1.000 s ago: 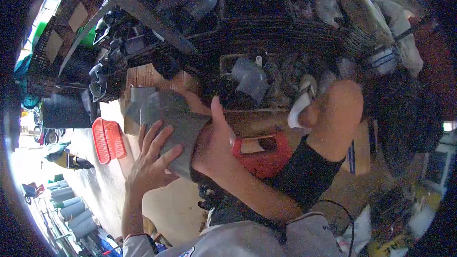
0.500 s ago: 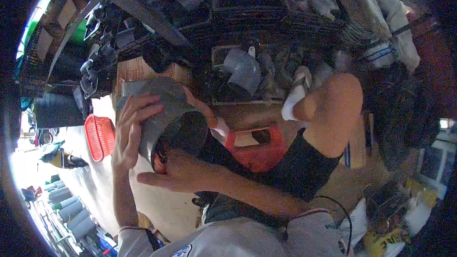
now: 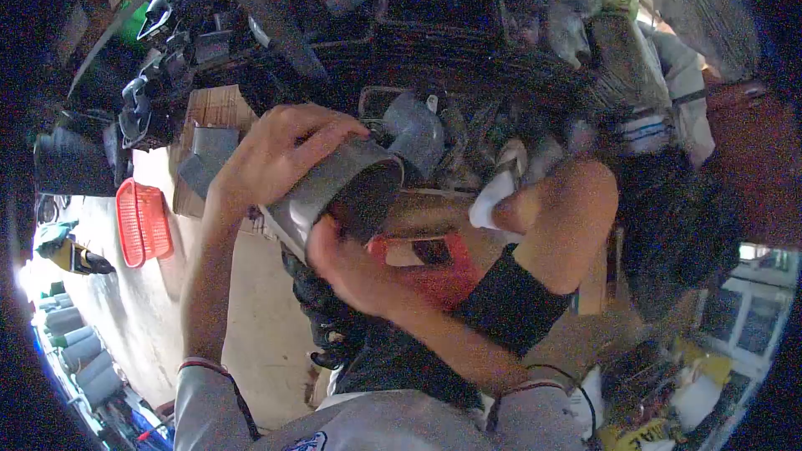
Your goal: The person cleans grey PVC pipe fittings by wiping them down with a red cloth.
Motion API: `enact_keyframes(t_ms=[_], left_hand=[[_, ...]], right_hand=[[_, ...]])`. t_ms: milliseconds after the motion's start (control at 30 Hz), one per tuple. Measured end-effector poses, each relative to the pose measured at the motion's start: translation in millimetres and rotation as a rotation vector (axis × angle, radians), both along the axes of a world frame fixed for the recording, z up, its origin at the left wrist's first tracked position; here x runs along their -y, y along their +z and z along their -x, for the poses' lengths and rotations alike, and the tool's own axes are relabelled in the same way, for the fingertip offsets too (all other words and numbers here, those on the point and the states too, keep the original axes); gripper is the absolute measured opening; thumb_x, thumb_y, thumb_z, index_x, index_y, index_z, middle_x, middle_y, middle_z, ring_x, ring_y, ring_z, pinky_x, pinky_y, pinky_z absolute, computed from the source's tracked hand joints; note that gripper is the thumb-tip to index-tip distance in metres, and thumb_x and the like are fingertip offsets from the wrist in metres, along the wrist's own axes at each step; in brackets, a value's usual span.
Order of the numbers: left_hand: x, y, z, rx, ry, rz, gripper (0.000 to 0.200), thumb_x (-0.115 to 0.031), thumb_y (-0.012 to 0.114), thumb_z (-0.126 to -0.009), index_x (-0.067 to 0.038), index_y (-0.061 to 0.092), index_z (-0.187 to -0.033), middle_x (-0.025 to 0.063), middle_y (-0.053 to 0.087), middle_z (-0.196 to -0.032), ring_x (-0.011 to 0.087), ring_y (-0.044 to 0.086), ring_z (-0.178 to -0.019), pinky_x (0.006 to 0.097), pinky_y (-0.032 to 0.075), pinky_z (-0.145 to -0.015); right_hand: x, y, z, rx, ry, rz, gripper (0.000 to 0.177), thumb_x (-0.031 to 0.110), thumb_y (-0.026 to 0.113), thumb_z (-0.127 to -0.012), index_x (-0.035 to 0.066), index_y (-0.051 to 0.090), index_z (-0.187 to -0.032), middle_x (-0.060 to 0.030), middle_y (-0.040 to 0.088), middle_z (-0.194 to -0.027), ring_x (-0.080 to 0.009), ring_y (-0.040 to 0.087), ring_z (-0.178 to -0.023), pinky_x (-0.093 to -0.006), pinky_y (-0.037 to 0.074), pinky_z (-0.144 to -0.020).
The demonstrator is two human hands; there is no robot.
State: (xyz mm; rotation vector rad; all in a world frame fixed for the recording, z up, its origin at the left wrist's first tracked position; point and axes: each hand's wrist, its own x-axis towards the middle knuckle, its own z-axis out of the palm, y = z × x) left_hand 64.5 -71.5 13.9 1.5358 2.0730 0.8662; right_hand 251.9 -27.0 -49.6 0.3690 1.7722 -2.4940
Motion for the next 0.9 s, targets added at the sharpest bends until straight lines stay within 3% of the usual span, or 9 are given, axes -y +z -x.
enact_keyframes(t_ms=[67,133,200,300,500,600,667,767,900], left_hand=[[-2.4,-0.2,8.1,0.043,-0.002,0.036,0.033,-0.029,0.048,-0.093,-0.008,0.071,-0.102,0.0150,0.069,-0.102,0.0324,0.063,-0.099,0.0384,0.048,-0.089],[-3.7,3.6,16.5,0.151,0.019,0.059,0.033,-0.029,0.049,-0.089,-0.009,0.072,-0.100,0.0179,0.069,-0.100,0.0348,0.064,-0.095,0.0396,0.049,-0.086],[-5.3,-6.2,27.8,0.121,-0.050,-0.041,0.032,-0.029,0.049,-0.088,-0.009,0.072,-0.096,0.0180,0.069,-0.101,0.0354,0.063,-0.096,0.0400,0.049,-0.087],[-10.7,-13.0,31.0,0.021,-0.131,-0.083,0.034,-0.031,0.048,-0.087,-0.008,0.072,-0.094,0.0179,0.068,-0.103,0.0374,0.063,-0.097,0.0415,0.048,-0.088],[-61.3,-39.3,18.0,0.021,-0.192,0.321,0.041,-0.040,0.049,-0.089,-0.008,0.070,-0.103,0.0201,0.067,-0.103,0.0391,0.063,-0.097,0.0430,0.049,-0.087],[-81.0,-49.6,11.0,-0.012,-0.262,0.348,0.043,-0.042,0.047,-0.089,-0.007,0.070,-0.100,0.0208,0.067,-0.103,0.0402,0.063,-0.097,0.0443,0.049,-0.086],[-90.3,-55.3,12.2,-0.100,-0.271,0.349,0.045,-0.043,0.045,-0.089,-0.007,0.070,-0.099,0.0209,0.067,-0.104,0.0401,0.063,-0.099,0.0452,0.048,-0.087],[-103.2,-67.4,24.6,-0.042,-0.296,0.364,0.050,-0.047,0.044,-0.087,-0.008,0.070,-0.103,0.0202,0.067,-0.108,0.0391,0.063,-0.103,0.0473,0.047,-0.089],[-97.5,-59.2,37.6,0.009,-0.265,0.414,0.055,-0.052,0.043,-0.085,-0.009,0.069,-0.108,0.0190,0.065,-0.116,0.0377,0.062,-0.106,0.0471,0.047,-0.091]], right_hand=[[13.9,-2.6,2.8,-0.133,0.018,-0.534,0.078,0.053,0.064,-0.085,-0.006,0.040,-0.130,-0.0186,0.056,-0.115,-0.0302,0.053,-0.115,-0.0385,0.033,-0.106],[11.1,5.7,11.2,-0.174,0.119,-0.695,0.082,0.056,0.068,-0.081,-0.005,0.041,-0.129,-0.0231,0.056,-0.118,-0.0352,0.055,-0.115,-0.0416,0.038,-0.103],[-7.0,37.7,18.3,0.096,0.346,-0.606,0.086,0.058,0.071,-0.076,-0.004,0.043,-0.129,-0.0258,0.056,-0.120,-0.0390,0.056,-0.113,-0.0447,0.043,-0.099],[-31.7,81.3,52.9,0.424,0.942,-0.846,0.092,0.069,0.067,-0.071,-0.004,0.052,-0.124,-0.0229,0.055,-0.126,-0.0404,0.050,-0.121,-0.0447,0.036,-0.107],[-87.2,-9.4,1.4,-0.205,0.841,-1.785,0.055,0.039,0.061,-0.082,0.001,0.058,-0.122,-0.0200,0.060,-0.120,-0.0319,0.056,-0.116,-0.0452,0.036,-0.106],[-105.7,-16.7,-10.9,-0.253,0.785,-1.901,0.049,0.017,0.059,-0.081,-0.001,0.051,-0.126,-0.0191,0.058,-0.122,-0.0369,0.050,-0.119,-0.0432,0.040,-0.103],[-115.4,-43.2,-17.8,-0.274,0.603,-1.745,0.048,0.018,0.057,-0.082,-0.001,0.051,-0.126,-0.0195,0.056,-0.125,-0.0382,0.049,-0.120,-0.0461,0.038,-0.104],[-106.4,-11.0,-2.4,-0.173,0.744,-1.682,0.043,0.032,0.063,-0.079,0.003,0.060,-0.110,-0.0176,0.056,-0.123,-0.0348,0.048,-0.120,-0.0469,0.034,-0.104],[-82.7,-3.9,7.8,-0.165,0.579,-1.349,0.051,0.048,0.067,-0.079,0.002,0.063,-0.101,-0.0221,0.057,-0.116,-0.0395,0.049,-0.115,-0.0477,0.035,-0.102]])
